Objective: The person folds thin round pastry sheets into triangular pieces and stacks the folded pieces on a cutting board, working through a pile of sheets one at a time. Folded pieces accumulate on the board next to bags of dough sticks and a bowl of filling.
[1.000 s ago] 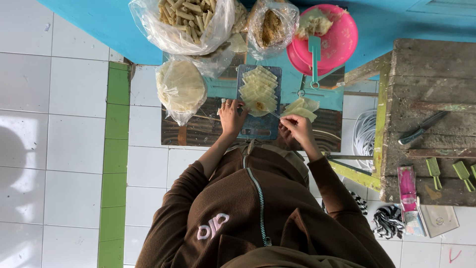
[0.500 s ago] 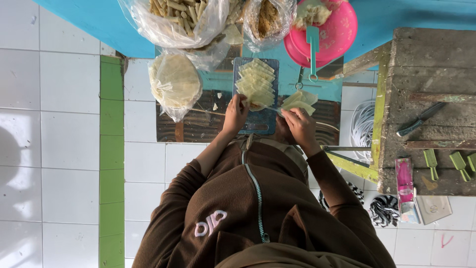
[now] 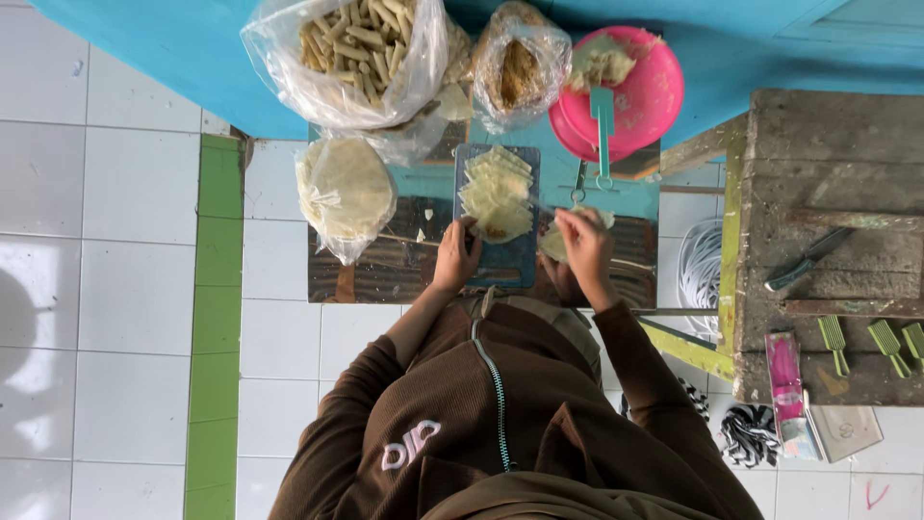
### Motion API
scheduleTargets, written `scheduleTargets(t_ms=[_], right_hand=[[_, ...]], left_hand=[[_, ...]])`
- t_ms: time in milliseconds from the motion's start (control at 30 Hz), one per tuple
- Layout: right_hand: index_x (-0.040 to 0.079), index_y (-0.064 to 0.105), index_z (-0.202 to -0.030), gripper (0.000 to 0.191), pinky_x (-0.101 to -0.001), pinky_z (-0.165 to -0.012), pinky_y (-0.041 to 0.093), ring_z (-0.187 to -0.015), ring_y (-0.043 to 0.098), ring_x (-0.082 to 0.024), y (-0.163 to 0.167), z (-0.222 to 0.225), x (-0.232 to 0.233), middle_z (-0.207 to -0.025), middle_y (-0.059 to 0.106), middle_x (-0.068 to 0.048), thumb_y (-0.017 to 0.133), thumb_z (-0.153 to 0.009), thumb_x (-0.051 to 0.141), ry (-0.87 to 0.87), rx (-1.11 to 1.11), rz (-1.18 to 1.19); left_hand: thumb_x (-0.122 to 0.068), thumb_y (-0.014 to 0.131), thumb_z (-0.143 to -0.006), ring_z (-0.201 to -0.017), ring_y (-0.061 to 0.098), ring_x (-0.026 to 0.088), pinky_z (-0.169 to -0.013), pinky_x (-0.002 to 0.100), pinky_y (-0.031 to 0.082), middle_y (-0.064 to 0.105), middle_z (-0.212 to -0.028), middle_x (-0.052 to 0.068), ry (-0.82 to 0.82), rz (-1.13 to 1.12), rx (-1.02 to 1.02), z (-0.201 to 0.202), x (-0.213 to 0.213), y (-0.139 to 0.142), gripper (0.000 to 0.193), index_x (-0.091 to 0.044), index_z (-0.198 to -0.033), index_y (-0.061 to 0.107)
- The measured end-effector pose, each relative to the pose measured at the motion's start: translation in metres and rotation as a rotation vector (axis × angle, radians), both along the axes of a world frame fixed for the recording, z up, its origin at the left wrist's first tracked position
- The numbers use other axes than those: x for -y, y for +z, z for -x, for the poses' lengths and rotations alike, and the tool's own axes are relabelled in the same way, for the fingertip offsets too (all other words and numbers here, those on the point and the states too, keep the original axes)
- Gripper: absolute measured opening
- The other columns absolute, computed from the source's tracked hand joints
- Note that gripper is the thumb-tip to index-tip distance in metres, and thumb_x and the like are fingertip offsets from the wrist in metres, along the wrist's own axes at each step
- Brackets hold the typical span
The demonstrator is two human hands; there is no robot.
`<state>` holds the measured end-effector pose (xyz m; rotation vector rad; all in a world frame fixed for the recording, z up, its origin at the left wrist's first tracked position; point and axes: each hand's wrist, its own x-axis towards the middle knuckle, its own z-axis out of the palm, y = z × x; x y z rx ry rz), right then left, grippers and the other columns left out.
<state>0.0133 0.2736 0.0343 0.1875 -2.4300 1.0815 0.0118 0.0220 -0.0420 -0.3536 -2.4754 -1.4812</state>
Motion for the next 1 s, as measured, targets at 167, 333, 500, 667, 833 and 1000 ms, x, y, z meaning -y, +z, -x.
scheduleTargets(t_ms=[167, 333, 500, 667, 833, 1000], right_hand=[[0.0, 0.078, -0.106, 0.017, -0.029, -0.064, 0.048, -0.071, 0.062, -0.016, -0.017, 0.107, 0.003, -0.085, 0.072, -0.008, 0.078, -0.098, 0.016, -0.134, 0.002, 0.257], [-0.002, 0.073, -0.12, 0.039, -0.0337, -0.076, 0.051, -0.09, 0.063, -0.02, -0.014, 0.167, 0.018, -0.105, 0.069, -0.015, 0.087, -0.096, 0.025, -0.093, 0.026, 0.251], [0.002, 0.066, -0.109, 0.03, -0.0383, -0.072, 0.049, -0.083, 0.059, -0.025, -0.024, 0.111, 0.022, -0.096, 0.061, -0.011, 0.084, -0.092, 0.02, 0.042, 0.061, 0.024], [0.004, 0.061, -0.095, 0.026, -0.0395, -0.068, 0.05, -0.076, 0.062, -0.028, -0.035, 0.033, 0.02, -0.085, 0.06, -0.01, 0.083, -0.089, 0.018, 0.136, 0.367, -0.074], [0.002, 0.06, -0.095, 0.027, -0.0411, -0.068, 0.051, -0.081, 0.063, -0.032, -0.053, 0.007, 0.023, -0.091, 0.059, -0.014, 0.082, -0.083, 0.014, 0.147, 0.283, -0.088], [0.004, 0.062, -0.094, 0.019, -0.0382, -0.068, 0.053, -0.076, 0.067, -0.028, -0.058, 0.006, 0.031, -0.086, 0.066, -0.011, 0.079, -0.09, 0.01, 0.132, 0.345, -0.049]], left_hand=[[0.0, 0.07, -0.091, -0.083, 0.064, 0.027, -0.075, 0.037, 0.055, 0.064, -0.1, 0.013, 0.011, -0.092, 0.013, 0.002, -0.001, 0.003, 0.035, -0.003, -0.123, 0.057], [0.0, 0.071, -0.089, -0.086, 0.068, 0.027, -0.079, 0.036, 0.056, 0.065, -0.093, 0.011, 0.002, -0.119, 0.025, 0.002, -0.003, 0.01, 0.037, -0.004, -0.123, 0.058], [0.001, 0.067, -0.089, -0.096, 0.069, 0.03, -0.087, 0.039, 0.055, 0.073, -0.106, 0.01, -0.062, -0.121, -0.042, -0.006, 0.003, 0.021, 0.035, -0.005, -0.123, 0.058], [0.0, 0.066, -0.084, -0.098, 0.066, 0.03, -0.09, 0.04, 0.054, 0.069, -0.106, 0.009, -0.108, -0.06, -0.004, -0.006, 0.005, 0.022, 0.038, -0.005, -0.121, 0.059], [-0.003, 0.067, -0.083, -0.105, 0.062, 0.033, -0.094, 0.043, 0.049, 0.065, -0.11, 0.011, -0.152, 0.096, -0.036, -0.003, 0.006, 0.02, 0.033, -0.006, -0.115, 0.061], [-0.003, 0.069, -0.086, -0.105, 0.062, 0.032, -0.094, 0.043, 0.049, 0.066, -0.112, 0.01, -0.154, 0.096, -0.098, -0.003, 0.005, 0.021, 0.028, -0.007, -0.113, 0.063]])
